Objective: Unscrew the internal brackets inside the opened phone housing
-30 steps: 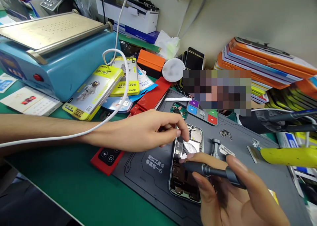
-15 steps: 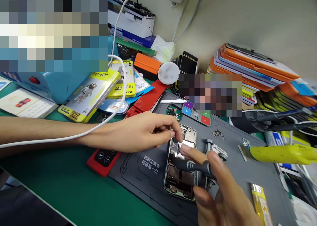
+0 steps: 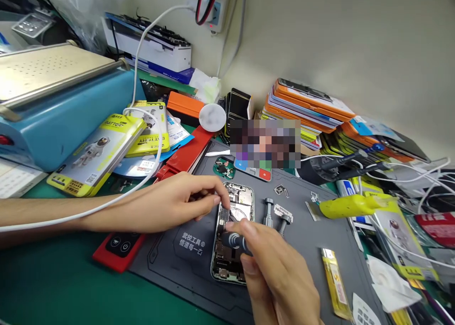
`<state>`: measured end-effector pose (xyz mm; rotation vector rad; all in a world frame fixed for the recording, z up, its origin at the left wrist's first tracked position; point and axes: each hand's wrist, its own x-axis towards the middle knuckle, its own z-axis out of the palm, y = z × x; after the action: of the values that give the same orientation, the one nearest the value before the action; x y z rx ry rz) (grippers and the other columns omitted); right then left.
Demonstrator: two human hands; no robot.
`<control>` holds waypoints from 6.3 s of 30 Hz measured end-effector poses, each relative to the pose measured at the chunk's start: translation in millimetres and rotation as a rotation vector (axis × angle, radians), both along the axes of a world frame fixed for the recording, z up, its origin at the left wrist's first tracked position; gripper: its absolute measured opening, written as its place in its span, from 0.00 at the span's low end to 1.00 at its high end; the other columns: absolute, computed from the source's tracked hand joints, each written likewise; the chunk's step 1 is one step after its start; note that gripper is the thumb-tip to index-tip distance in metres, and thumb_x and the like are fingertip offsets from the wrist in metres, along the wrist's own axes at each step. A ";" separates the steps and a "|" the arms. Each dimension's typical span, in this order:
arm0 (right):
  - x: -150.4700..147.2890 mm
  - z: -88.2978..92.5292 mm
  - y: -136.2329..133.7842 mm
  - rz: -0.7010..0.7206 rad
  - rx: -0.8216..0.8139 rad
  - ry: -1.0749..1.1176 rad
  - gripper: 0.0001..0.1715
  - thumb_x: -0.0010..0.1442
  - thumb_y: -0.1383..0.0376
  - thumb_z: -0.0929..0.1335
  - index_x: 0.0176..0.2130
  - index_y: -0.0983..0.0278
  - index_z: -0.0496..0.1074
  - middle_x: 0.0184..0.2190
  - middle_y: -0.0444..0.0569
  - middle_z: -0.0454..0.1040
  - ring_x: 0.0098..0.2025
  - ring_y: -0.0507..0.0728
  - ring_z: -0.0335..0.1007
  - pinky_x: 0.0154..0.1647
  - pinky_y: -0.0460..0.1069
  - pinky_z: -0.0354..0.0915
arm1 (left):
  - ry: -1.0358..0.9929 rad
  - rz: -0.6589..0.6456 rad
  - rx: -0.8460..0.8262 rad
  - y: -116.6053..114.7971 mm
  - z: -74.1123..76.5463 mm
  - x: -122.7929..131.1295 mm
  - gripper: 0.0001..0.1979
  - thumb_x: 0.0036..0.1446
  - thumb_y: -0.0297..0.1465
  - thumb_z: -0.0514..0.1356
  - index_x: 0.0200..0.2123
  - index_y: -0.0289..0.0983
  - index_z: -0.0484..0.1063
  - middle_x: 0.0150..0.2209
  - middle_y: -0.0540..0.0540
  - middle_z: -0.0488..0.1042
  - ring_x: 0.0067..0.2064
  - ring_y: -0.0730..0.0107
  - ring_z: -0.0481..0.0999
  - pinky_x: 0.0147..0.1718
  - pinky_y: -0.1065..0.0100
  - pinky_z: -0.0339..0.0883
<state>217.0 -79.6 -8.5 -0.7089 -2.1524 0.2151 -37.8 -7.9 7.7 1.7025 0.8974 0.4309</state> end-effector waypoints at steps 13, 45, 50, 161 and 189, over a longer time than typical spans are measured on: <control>-4.1 -3.1 1.8 -0.007 -0.020 0.019 0.47 0.62 0.84 0.64 0.76 0.67 0.64 0.52 0.58 0.80 0.56 0.58 0.78 0.56 0.54 0.80 | 0.021 -0.017 0.062 -0.2 -3.5 1.6 0.13 0.80 0.39 0.55 0.53 0.44 0.78 0.36 0.53 0.75 0.31 0.71 0.67 0.29 0.71 0.60; -9.6 -6.8 -9.4 -0.197 -0.380 0.590 0.43 0.73 0.80 0.65 0.75 0.48 0.55 0.53 0.48 0.82 0.44 0.54 0.87 0.43 0.50 0.87 | -0.215 0.007 -0.305 4.0 -9.3 5.7 0.10 0.66 0.34 0.72 0.49 0.38 0.87 0.47 0.45 0.90 0.48 0.64 0.89 0.46 0.73 0.81; -12.6 -7.1 -6.2 -0.176 -0.444 0.585 0.37 0.75 0.77 0.64 0.74 0.49 0.58 0.52 0.48 0.82 0.50 0.54 0.86 0.51 0.51 0.85 | -0.207 -0.005 -0.249 4.1 -9.4 5.3 0.10 0.68 0.33 0.71 0.50 0.39 0.88 0.44 0.46 0.90 0.42 0.66 0.89 0.40 0.74 0.81; -2.8 2.1 3.1 -0.206 -0.923 0.810 0.24 0.72 0.61 0.75 0.60 0.48 0.65 0.48 0.49 0.88 0.38 0.58 0.89 0.41 0.52 0.86 | -0.335 -0.085 -0.312 7.3 -13.2 0.5 0.08 0.70 0.32 0.70 0.47 0.36 0.88 0.44 0.43 0.89 0.38 0.71 0.86 0.38 0.77 0.80; -3.6 1.0 2.6 -0.303 -0.949 0.796 0.34 0.69 0.58 0.77 0.68 0.47 0.66 0.46 0.48 0.86 0.33 0.57 0.85 0.38 0.53 0.85 | -0.341 -0.109 -0.312 7.4 -11.5 -0.7 0.08 0.69 0.31 0.70 0.47 0.35 0.89 0.44 0.41 0.89 0.38 0.71 0.86 0.38 0.76 0.80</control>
<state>213.4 -77.0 -7.5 -1.1928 -1.0830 1.1752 -38.4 -0.5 -3.8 1.3346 0.5848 0.4650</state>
